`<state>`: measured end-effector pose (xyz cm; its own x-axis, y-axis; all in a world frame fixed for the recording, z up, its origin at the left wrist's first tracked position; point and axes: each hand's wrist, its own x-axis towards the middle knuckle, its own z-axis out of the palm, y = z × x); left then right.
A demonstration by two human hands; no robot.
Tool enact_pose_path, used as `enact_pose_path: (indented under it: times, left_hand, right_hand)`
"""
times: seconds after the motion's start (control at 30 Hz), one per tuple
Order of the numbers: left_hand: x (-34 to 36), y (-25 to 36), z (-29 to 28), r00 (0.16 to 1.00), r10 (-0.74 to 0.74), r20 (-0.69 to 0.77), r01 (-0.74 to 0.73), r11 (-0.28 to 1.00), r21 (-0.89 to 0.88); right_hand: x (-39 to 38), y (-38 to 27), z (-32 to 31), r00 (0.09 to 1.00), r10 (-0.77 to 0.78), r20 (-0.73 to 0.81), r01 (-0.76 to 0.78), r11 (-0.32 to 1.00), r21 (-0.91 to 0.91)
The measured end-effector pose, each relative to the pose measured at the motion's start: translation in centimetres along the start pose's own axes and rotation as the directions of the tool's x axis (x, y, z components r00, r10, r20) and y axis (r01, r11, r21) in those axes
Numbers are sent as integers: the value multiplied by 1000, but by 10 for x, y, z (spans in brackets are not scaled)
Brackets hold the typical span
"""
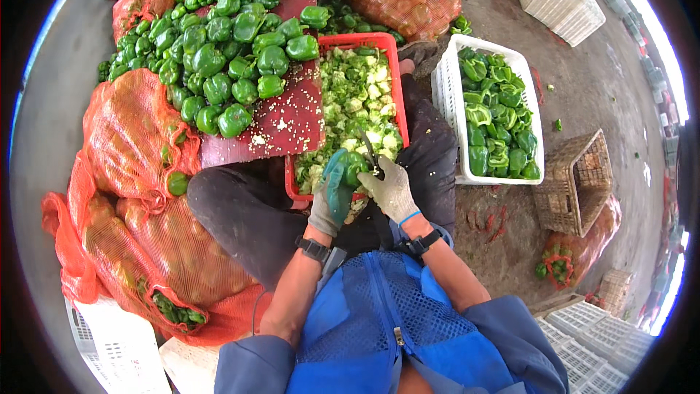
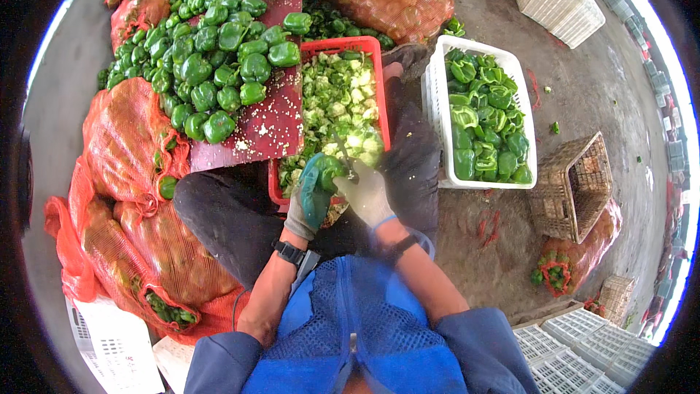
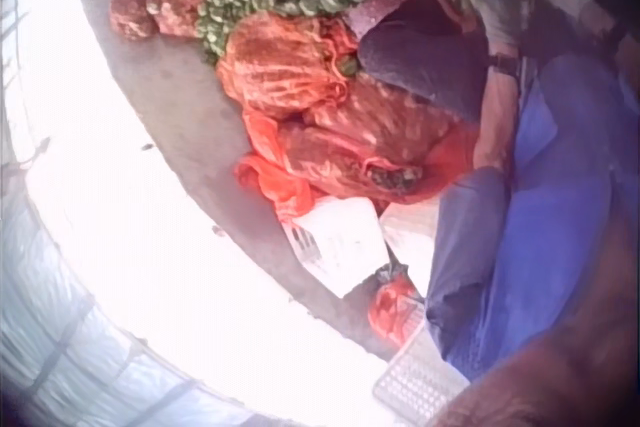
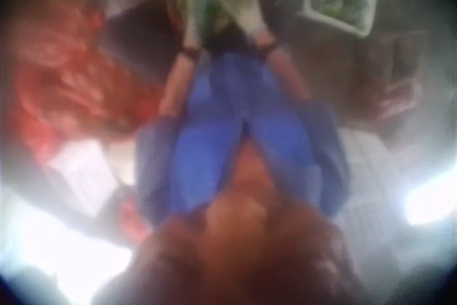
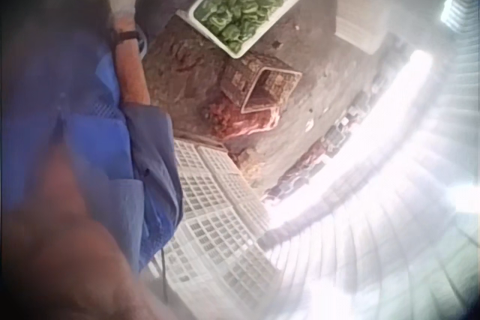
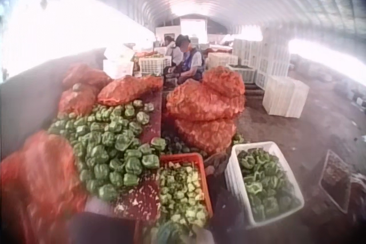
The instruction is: Processing green peppers by removing the core/stem and placing the pieces into a bin.
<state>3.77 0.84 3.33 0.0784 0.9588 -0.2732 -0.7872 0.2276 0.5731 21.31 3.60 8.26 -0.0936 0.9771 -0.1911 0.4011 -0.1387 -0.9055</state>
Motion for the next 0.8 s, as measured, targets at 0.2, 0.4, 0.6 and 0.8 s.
enact_pose_path:
  times: [0.2,0.4,0.6,0.8]
  left_hand:
    - [-4,2,7,988,130,85,-153,907,392]
    - [-1,6,11,997,66,51,-77,957,279]
    - [3,0,9,999,37,-19,-32,971,239]
    - [0,4,22,996,69,-61,-42,928,370]
  right_hand:
    - [-2,-22,-9,996,81,27,-83,992,91]
    - [10,13,-3,999,-25,36,25,1000,1]
    - [9,3,-7,994,82,68,-88,992,91]
    - [9,-12,-10,987,139,76,-153,962,225]
